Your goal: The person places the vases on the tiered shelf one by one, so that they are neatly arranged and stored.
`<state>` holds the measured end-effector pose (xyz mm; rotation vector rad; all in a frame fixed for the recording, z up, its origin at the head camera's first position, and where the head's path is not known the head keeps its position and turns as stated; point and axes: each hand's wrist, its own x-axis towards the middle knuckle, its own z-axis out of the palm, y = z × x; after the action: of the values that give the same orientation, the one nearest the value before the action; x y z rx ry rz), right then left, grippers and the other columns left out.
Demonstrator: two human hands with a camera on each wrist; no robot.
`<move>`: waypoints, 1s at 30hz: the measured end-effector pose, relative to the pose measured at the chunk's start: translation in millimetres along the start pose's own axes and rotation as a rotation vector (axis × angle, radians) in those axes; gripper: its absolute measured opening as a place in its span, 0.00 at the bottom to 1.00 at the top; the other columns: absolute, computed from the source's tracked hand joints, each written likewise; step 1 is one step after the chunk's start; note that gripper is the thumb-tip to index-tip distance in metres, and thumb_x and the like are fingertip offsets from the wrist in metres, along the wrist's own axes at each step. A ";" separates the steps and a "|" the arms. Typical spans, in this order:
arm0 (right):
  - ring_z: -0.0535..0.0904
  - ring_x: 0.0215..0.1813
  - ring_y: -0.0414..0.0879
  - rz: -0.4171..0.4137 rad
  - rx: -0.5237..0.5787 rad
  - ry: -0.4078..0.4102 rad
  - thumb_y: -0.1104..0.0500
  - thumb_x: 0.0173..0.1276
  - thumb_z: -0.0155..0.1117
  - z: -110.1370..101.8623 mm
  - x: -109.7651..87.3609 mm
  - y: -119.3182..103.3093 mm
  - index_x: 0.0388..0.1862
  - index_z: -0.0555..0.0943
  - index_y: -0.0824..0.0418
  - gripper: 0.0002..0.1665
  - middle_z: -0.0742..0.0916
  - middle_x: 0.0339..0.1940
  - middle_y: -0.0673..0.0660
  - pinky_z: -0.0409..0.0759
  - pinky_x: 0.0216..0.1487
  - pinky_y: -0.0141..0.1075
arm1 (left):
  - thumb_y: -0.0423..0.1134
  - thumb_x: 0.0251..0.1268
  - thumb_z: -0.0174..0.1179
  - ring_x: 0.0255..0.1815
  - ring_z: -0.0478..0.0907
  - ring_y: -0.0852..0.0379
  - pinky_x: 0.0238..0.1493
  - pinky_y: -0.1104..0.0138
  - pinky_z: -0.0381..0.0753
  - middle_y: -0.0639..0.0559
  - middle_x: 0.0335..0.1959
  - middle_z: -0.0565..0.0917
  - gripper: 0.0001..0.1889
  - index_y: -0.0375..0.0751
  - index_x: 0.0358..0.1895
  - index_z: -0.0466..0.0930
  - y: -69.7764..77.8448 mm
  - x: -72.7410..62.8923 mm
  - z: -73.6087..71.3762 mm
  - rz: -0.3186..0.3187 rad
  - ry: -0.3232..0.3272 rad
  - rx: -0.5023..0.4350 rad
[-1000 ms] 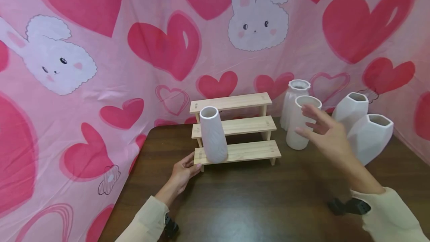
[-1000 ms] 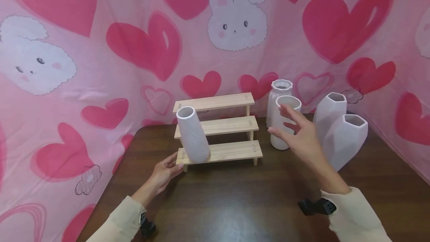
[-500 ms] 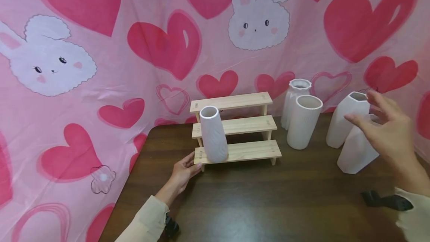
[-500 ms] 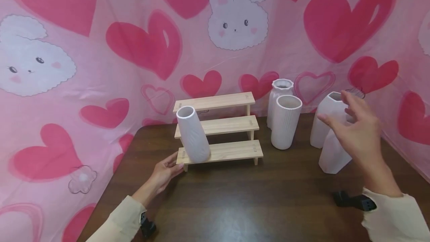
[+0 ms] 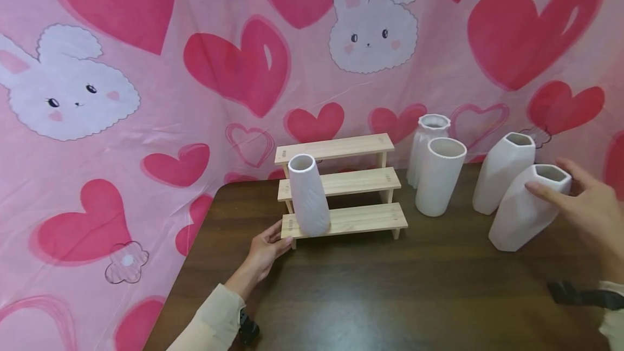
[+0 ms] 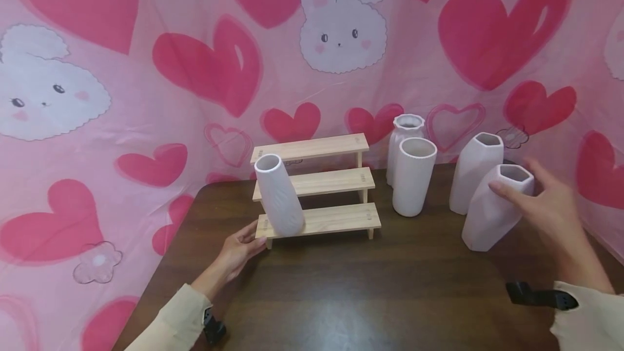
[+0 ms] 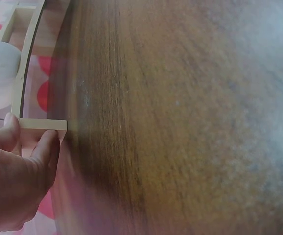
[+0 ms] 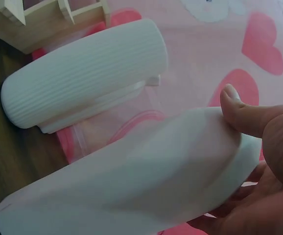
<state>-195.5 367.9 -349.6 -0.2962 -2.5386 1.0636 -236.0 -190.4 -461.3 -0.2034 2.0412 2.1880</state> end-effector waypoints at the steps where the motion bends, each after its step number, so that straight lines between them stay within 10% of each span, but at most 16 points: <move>1: 0.76 0.41 0.44 -0.012 0.016 0.010 0.46 0.64 0.66 0.4 0.4 2.3 0.75 0.60 0.58 0.45 0.85 0.41 0.46 0.80 0.35 0.29 | 0.24 0.63 0.59 0.51 0.78 0.50 0.57 0.56 0.78 0.29 0.60 0.73 0.32 0.36 0.71 0.63 0.2 -0.1 0.4 -0.003 0.003 -0.003; 5: 0.67 0.29 0.23 -0.027 0.097 0.033 0.49 0.62 0.69 2.5 -0.2 6.9 0.67 0.71 0.50 0.34 0.72 0.26 0.22 0.69 0.25 0.16 | 0.24 0.63 0.59 0.51 0.79 0.51 0.57 0.56 0.78 0.29 0.61 0.73 0.32 0.36 0.71 0.63 -0.5 -0.6 0.9 -0.005 0.004 -0.006; 16: 0.70 0.29 0.24 0.052 0.229 0.020 0.52 0.61 0.71 3.1 1.8 8.6 0.57 0.74 0.38 0.26 0.75 0.27 0.22 0.71 0.25 0.15 | 0.24 0.64 0.59 0.50 0.78 0.52 0.57 0.56 0.78 0.28 0.61 0.72 0.31 0.35 0.71 0.63 -1.3 -1.6 2.9 0.004 0.002 -0.002; 30: 0.71 0.33 0.27 0.109 0.307 0.053 0.53 0.57 0.75 4.7 -7.6 -3.5 0.65 0.76 0.45 0.35 0.80 0.26 0.22 0.74 0.26 0.17 | 0.24 0.63 0.59 0.48 0.79 0.52 0.55 0.56 0.79 0.28 0.60 0.73 0.31 0.35 0.70 0.64 -0.4 -0.3 1.7 0.000 0.026 -0.002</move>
<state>-190.7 360.0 -352.0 -0.3751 -2.2903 1.4445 -235.6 -188.7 -461.5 -0.2329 2.0526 2.1993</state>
